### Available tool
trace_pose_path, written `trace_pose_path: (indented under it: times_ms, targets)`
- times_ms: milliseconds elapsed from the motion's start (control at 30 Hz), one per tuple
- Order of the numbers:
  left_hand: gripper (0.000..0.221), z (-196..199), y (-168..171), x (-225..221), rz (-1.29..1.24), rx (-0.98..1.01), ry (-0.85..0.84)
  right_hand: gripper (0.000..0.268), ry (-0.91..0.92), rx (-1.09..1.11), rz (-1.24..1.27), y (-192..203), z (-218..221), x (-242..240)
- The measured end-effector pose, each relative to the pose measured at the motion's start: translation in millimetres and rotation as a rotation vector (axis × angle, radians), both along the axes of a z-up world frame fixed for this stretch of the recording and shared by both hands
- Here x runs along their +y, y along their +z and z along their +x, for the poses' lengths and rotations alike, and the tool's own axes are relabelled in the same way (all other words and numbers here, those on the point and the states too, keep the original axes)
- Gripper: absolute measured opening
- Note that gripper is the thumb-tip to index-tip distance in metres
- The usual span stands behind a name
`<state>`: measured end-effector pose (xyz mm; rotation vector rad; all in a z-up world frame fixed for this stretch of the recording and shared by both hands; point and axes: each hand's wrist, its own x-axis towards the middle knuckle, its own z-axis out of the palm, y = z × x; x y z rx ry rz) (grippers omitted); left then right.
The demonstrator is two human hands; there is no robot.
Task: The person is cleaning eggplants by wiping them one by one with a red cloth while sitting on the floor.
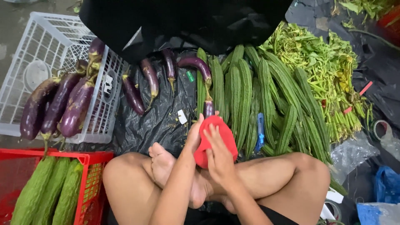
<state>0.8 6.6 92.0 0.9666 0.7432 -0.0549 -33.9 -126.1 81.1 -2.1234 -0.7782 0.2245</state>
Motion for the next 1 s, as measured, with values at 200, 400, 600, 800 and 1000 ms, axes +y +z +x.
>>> trace_pose_path:
  times_ms: [200,400,600,800,1000]
  targets:
    - [0.057,2.1,-124.7,-3.9,-0.429,-0.376,0.142,0.052,0.011,-0.004,0.049,4.3,-30.4,-19.6]
    - [0.044,-4.7,-15.2,-13.8,-0.281,-0.176,0.08,0.053,0.053,-0.12,0.031,0.5,5.2,-17.3]
    - [0.04,-5.4,-181.3,0.1,-0.305,-0.125,0.023,0.053,0.005,-0.127,0.085,8.2,49.2,1.3]
    - [0.05,0.9,-116.7,-5.1,-0.075,0.039,-0.102,0.054,-0.051,-0.064,0.12,15.5,65.5,3.0]
    - [0.062,8.9,-43.9,-12.5,0.151,0.202,-0.23,0.052,-0.035,0.004,0.049,9.3,33.4,-6.4]
